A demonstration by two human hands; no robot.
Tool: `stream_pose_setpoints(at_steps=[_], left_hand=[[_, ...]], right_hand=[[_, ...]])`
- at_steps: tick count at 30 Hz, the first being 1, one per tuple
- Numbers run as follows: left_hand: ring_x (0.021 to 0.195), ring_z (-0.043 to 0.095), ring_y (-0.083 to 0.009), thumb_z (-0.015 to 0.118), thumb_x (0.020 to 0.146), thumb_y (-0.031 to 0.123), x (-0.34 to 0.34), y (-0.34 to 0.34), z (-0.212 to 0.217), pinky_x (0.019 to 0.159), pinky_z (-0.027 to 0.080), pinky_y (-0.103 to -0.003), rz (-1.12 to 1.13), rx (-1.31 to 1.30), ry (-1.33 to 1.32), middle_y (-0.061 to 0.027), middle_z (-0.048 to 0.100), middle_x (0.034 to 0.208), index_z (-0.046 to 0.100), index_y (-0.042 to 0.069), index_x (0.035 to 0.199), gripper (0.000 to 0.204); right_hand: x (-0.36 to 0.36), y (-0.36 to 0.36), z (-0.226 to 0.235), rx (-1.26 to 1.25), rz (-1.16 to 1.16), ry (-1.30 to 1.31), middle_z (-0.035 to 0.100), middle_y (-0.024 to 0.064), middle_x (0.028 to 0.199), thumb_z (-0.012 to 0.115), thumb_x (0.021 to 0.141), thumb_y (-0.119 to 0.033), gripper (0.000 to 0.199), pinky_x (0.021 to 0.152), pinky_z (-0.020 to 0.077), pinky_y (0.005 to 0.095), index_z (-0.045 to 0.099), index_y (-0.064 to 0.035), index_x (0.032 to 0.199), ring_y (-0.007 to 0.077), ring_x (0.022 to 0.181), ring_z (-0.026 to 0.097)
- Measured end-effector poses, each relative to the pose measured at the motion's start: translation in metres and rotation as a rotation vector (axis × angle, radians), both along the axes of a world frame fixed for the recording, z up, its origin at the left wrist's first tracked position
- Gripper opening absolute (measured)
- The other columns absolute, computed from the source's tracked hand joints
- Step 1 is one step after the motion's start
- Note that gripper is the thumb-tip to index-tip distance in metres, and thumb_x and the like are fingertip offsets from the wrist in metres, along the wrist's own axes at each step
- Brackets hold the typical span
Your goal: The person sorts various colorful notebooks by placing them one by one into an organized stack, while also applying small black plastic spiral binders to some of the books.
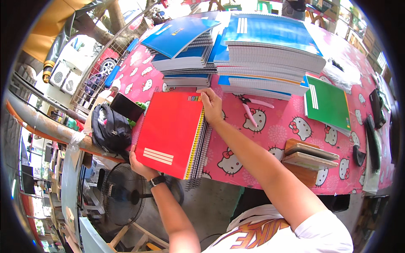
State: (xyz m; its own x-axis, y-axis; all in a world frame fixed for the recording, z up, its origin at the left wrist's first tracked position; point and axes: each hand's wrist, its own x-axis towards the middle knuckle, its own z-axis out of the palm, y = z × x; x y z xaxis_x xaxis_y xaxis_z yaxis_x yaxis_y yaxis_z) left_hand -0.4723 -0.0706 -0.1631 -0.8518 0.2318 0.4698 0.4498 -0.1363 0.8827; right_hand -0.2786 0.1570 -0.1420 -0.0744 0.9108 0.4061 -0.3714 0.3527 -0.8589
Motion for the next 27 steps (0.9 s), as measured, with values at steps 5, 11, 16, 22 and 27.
stream_pose_setpoints(at_steps=[5,11,16,22,27], left_hand=[[0.095,0.061,-0.0216,0.043,0.091,0.014,0.01,0.005,0.0,0.083,0.05,-0.034,0.083,-0.167,0.243,-0.0153,0.061,0.112,0.059,-0.008,0.107,0.031],[0.089,0.061,-0.0194,0.045,0.091,0.021,0.015,0.0,0.017,0.079,0.048,-0.032,-0.043,-0.137,0.126,-0.0121,0.064,0.101,0.061,-0.005,0.101,0.032],[0.088,0.059,-0.0177,0.046,0.092,0.028,0.003,-0.02,0.015,0.08,0.046,-0.033,-0.234,0.114,-0.437,-0.0101,0.062,0.098,0.062,-0.003,0.097,0.035],[0.107,0.05,-0.0248,0.05,0.09,0.016,0.138,0.003,0.055,0.094,0.038,-0.036,0.313,0.175,0.188,-0.0166,0.05,0.116,0.057,-0.007,0.108,0.03],[0.108,0.048,-0.0289,0.054,0.086,0.005,0.238,0.008,0.084,0.094,0.038,-0.044,0.109,0.054,0.822,-0.0161,0.049,0.115,0.055,0.0,0.094,0.01]], right_hand=[[0.015,0.012,-0.002,0.074,0.042,-0.12,0.06,0.0121,0.082,0.051,0.089,-0.013,0.018,0.07,0.0444,0.0318,0.059,-0.001,0.1,0.0215,0.076,0.057],[0.058,-0.037,0.036,0.439,-0.141,-0.349,0.055,0.0156,0.111,0.062,0.079,-0.01,0.031,0.093,0.0387,0.0416,0.054,-0.0042,0.108,0.0304,0.108,0.049],[0.191,-0.196,0.148,0.5,1.447,-0.042,0.053,0.0132,0.077,0.066,0.072,-0.01,0.015,0.07,0.0457,0.0396,0.056,0.0001,0.08,0.03,0.077,0.054],[0.255,-0.261,0.185,0.924,1.164,0.023,0.051,0.011,0.073,0.052,0.082,-0.024,0.021,0.069,0.0494,0.0385,0.052,-0.0046,0.073,0.0285,0.075,0.056],[0.299,-0.27,0.189,1.009,1.016,-0.245,0.054,0.0091,0.074,0.054,0.079,-0.025,0.02,0.058,0.0512,0.037,0.054,-0.0049,0.075,0.0246,0.074,0.059]])
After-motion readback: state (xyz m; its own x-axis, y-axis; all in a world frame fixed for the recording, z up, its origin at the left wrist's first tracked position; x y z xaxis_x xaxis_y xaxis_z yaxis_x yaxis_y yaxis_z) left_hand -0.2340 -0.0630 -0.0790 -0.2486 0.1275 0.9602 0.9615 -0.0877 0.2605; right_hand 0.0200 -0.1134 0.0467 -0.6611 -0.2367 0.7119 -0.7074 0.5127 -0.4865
